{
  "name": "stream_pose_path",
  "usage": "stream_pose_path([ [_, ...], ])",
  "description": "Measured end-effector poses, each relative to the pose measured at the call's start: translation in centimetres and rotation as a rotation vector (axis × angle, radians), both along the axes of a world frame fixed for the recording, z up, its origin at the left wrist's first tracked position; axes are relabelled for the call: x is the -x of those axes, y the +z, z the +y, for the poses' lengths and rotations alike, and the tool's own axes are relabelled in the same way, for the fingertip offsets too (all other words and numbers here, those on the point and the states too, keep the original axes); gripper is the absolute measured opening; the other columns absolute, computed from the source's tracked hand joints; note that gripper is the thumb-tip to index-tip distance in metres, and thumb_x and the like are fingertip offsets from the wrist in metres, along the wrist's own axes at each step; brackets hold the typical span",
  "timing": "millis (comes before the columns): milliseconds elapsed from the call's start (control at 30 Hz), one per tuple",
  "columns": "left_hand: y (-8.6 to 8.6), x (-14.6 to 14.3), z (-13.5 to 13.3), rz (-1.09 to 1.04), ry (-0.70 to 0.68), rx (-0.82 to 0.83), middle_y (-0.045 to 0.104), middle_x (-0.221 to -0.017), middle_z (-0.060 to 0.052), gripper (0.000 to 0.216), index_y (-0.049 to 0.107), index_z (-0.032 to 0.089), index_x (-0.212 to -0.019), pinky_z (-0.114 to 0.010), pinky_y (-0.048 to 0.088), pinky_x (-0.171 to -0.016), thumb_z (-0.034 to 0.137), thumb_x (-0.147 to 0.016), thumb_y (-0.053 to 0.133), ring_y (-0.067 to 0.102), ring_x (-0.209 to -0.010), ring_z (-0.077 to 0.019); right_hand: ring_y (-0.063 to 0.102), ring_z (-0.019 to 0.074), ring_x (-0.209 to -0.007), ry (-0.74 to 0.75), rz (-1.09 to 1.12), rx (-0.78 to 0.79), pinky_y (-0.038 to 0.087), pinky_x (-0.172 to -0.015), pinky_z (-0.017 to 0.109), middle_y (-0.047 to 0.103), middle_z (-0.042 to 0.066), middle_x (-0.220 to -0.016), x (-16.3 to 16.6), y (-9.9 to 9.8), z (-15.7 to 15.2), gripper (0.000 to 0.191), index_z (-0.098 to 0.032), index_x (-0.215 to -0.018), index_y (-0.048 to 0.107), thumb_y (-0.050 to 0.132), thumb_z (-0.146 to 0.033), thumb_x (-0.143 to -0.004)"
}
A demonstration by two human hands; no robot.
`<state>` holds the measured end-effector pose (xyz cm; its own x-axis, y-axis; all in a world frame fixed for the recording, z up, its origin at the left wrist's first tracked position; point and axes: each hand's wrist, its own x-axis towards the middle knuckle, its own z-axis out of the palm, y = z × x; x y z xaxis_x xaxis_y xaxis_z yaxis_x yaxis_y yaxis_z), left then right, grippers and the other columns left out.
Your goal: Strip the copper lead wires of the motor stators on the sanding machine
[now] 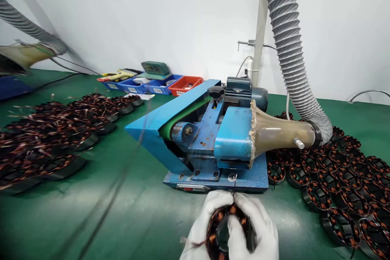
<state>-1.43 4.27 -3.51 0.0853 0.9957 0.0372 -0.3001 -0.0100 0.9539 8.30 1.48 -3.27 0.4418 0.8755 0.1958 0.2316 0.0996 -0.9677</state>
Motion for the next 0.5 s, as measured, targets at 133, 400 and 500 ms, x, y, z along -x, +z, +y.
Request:
stream_pose_path([
  [133, 0.1, 0.2, -0.4, 0.039, 0.025, -0.016, 0.065, -0.096, -0.004, 0.042, 0.064, 0.024, -0.090, -0.037, 0.053, -0.081, 0.015, -0.051, 0.075, 0.065, -0.088, -0.0242, 0.070, 0.0249, -0.087, 0.050, 0.000, 0.001, 0.057, -0.078, 0.032, 0.076, 0.007, -0.094, 0.2, 0.0, 0.2, 0.020, -0.023, -0.089, 0.075, 0.063, -0.024, -0.073],
  [400, 1.8, -1.8, 3.2, -0.049, 0.043, 0.065, 0.069, -0.098, -0.006, 0.053, 0.056, 0.021, -0.091, -0.039, 0.053, -0.085, 0.012, -0.043, 0.078, 0.067, -0.090, -0.0251, 0.069, 0.0257, -0.087, 0.112, 0.135, 0.050, 0.054, -0.083, 0.039, 0.076, 0.009, -0.092, -0.3, 1.7, 4.9, 0.021, -0.017, -0.089, 0.073, 0.060, -0.030, -0.078],
  [500, 1.5, -2.0, 2.6, -0.032, 0.036, 0.065, 0.068, -0.092, -0.005, 0.041, 0.058, 0.021, -0.089, -0.038, 0.054, -0.082, 0.019, -0.054, 0.077, 0.067, -0.087, -0.0241, 0.069, 0.0262, -0.086, 0.115, 0.174, 0.052, 0.054, -0.081, 0.039, 0.076, 0.009, -0.092, -0.3, 1.4, 3.8, 0.022, -0.018, -0.091, 0.073, 0.061, -0.031, -0.077],
])
